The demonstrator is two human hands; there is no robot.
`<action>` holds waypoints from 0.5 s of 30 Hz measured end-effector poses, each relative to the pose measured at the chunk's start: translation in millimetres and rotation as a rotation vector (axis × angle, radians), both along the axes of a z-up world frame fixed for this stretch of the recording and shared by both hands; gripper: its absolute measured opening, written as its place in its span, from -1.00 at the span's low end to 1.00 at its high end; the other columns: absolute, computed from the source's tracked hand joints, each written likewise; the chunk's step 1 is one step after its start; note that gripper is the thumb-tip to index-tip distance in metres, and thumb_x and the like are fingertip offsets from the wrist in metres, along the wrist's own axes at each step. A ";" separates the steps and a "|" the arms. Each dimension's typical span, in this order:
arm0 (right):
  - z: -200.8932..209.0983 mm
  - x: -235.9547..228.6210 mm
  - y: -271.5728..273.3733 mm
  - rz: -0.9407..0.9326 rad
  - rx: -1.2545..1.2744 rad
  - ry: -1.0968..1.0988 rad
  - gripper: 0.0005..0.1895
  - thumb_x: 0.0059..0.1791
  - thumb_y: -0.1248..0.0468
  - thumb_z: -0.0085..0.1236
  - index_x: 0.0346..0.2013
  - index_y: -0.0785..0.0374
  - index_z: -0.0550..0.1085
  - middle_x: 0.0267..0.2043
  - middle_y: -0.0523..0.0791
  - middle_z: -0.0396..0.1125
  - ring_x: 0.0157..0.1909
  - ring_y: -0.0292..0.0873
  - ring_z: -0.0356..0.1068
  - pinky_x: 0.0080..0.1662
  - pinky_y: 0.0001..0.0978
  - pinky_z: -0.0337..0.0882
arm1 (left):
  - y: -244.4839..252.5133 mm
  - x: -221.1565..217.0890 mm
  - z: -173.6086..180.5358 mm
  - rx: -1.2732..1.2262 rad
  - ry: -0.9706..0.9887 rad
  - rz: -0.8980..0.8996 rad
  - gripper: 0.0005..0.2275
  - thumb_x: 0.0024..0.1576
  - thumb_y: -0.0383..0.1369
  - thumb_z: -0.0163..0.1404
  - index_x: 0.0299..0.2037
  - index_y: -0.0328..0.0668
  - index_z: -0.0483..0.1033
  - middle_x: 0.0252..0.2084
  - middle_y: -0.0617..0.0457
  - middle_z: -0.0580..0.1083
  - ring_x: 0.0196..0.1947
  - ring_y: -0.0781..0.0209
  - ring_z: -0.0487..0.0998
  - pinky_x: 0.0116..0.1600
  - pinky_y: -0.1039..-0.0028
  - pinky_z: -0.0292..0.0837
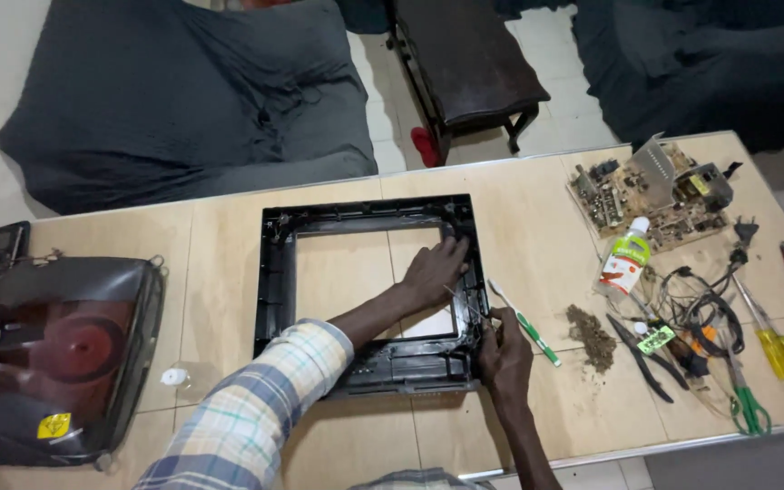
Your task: Cleaning the plastic outer frame of an appliance using a toothbrush, cloth, and a small scraping tool.
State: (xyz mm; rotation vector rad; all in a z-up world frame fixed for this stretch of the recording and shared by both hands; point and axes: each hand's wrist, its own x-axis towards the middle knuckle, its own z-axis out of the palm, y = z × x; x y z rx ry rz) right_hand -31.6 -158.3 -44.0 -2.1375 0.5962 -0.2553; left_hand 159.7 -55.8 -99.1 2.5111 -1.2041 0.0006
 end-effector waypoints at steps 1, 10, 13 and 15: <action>-1.9 2.1 -1.6 0.017 -0.024 -0.014 -0.84 0.04 0.21 -0.08 -0.10 0.10 0.40 -0.65 -0.11 0.18 -0.57 -0.12 0.16 -0.37 -0.24 0.15 | -4.6 -2.3 4.3 0.080 0.053 0.063 -0.38 0.16 -0.29 0.04 0.41 -0.32 0.08 0.11 -0.22 0.33 -0.03 -0.28 0.46 -0.15 0.01 0.37; -4.9 9.0 0.6 -0.029 0.048 -0.012 -0.75 0.05 0.24 -0.01 0.02 0.05 0.47 -0.58 0.05 0.29 -0.40 0.15 0.42 -0.16 0.13 0.39 | 4.3 25.5 5.0 -0.309 0.401 0.165 -0.70 0.16 -0.16 0.04 0.07 0.07 0.39 0.00 -0.09 0.41 0.04 -0.38 0.53 0.07 -0.21 0.48; -5.2 2.3 2.0 -0.046 0.075 -0.001 -0.77 0.06 0.22 -0.02 0.01 0.06 0.46 -0.63 0.00 0.28 -0.44 0.09 0.41 -0.19 0.07 0.41 | 17.3 -3.9 23.9 -0.464 0.390 0.148 -0.82 0.13 -0.26 0.03 -0.10 -0.01 0.42 -0.02 -0.11 0.40 -0.04 -0.42 0.53 -0.04 -0.21 0.49; -9.8 8.3 -0.1 -0.063 0.091 -0.005 -0.76 0.06 0.20 -0.03 0.01 0.03 0.46 -0.62 -0.02 0.29 -0.43 0.06 0.42 -0.18 0.03 0.42 | 22.4 -14.0 38.6 -0.519 0.365 0.108 -0.86 0.13 -0.36 -0.01 -0.14 -0.13 0.39 0.05 -0.21 0.37 -0.06 -0.54 0.50 -0.11 -0.30 0.48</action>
